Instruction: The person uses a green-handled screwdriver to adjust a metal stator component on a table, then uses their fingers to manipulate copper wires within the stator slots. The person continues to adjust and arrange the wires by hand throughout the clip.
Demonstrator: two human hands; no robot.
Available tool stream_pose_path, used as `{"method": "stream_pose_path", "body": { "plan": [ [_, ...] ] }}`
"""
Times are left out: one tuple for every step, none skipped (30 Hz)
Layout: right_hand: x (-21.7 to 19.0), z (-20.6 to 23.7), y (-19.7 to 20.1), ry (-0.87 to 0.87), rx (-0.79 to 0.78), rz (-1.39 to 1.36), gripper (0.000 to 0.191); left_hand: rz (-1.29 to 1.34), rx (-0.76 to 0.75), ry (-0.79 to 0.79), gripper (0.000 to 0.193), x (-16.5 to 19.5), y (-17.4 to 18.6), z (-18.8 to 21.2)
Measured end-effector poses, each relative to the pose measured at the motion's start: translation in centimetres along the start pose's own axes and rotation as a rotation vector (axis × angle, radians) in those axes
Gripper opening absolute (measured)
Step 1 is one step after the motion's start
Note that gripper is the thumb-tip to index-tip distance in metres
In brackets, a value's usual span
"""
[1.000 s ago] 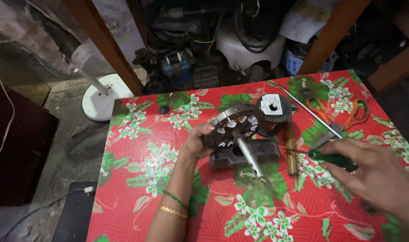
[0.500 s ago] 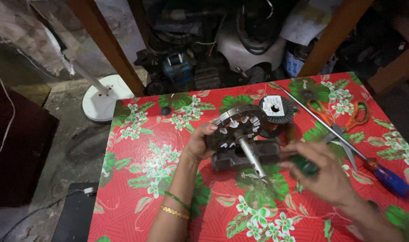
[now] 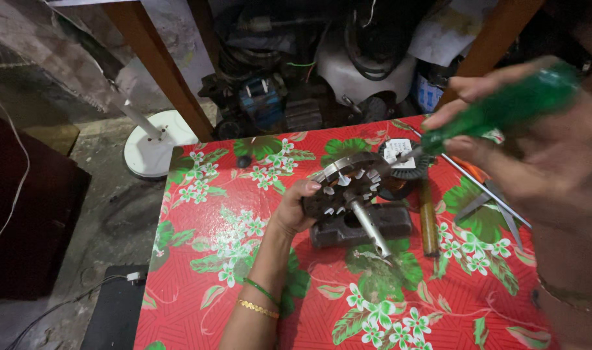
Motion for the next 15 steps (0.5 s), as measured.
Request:
{"method": "stream_pose_path", "body": {
  "plan": [
    [0.4, -0.3, -0.6, -0.069, 0.015, -0.023, 0.038, -0.003, 0.007, -0.003, 0.065, 0.0, 0.0, 0.1],
    [0.9, -0.5, -0.8, -0.137, 0.031, -0.046, 0.039, -0.007, 0.014, -0.007, 0.065, 0.1, 0.0, 0.1],
    [0.5, -1.1, -1.1, -0.084, 0.014, -0.049, 0.038, -0.010, 0.022, -0.011, 0.065, 0.1, -0.1, 0.1],
    [0.3, -1.7, -1.5, -0.033, -0.004, -0.052, 0.038, -0.013, 0.024, -0.005, 0.066, 0.1, -0.2, 0.1],
    [0.0, -2.0, -1.8, 0.020, -0.022, -0.056, 0.038, -0.015, 0.027, 0.000, 0.067, 0.1, -0.2, 0.2],
    [0.0, -2.2, -1.8, 0.049, 0.003, -0.070, 0.037, -0.018, 0.029, 0.004, 0.067, 0.0, -0.2, 0.1],
    [0.0, -2.3, -1.8, 0.078, 0.028, -0.085, 0.036, -0.012, 0.028, 0.007, 0.067, 0.0, -0.2, 0.1],
    [0.2, -2.3, -1.8, 0.082, 0.037, -0.088, 0.037, -0.005, 0.026, 0.010, 0.066, -0.1, -0.2, 0.1],
    [0.3, -2.3, -1.8, 0.087, 0.046, -0.091, 0.037, 0.000, 0.024, 0.015, 0.065, -0.1, -0.1, 0.1],
    [0.7, -2.2, -2.0, 0.069, 0.040, -0.082, 0.038, 0.002, 0.014, 0.007, 0.065, -0.2, -0.1, 0.1],
    [0.8, -2.2, -2.1, 0.072, 0.034, -0.089, 0.038, 0.003, 0.005, -0.001, 0.065, -0.2, -0.1, 0.1],
    [0.9, -2.2, -2.2, 0.074, 0.028, -0.095, 0.038, 0.003, -0.002, -0.011, 0.064, -0.2, 0.0, 0.1],
    [0.7, -2.2, -2.2, 0.094, 0.021, -0.116, 0.039, 0.011, 0.012, 0.002, 0.064, -0.3, 0.3, 0.2],
    [0.7, -2.2, -2.2, 0.101, 0.011, -0.142, 0.038, 0.021, 0.025, 0.016, 0.065, -0.5, 0.6, 0.1],
    [0.7, -2.2, -2.3, 0.108, 0.000, -0.167, 0.038, 0.031, 0.036, 0.031, 0.065, -0.7, 0.8, 0.1]
  ]
}}
Point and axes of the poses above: each hand's wrist, its own z-axis away from the middle knuckle, its own y-axis out of the back of the hand, x = y × z, the point moved 9 cm from there along -z, towards the middle knuckle, and after that the axes turned 15 degrees about y, right-handed, at the moved point
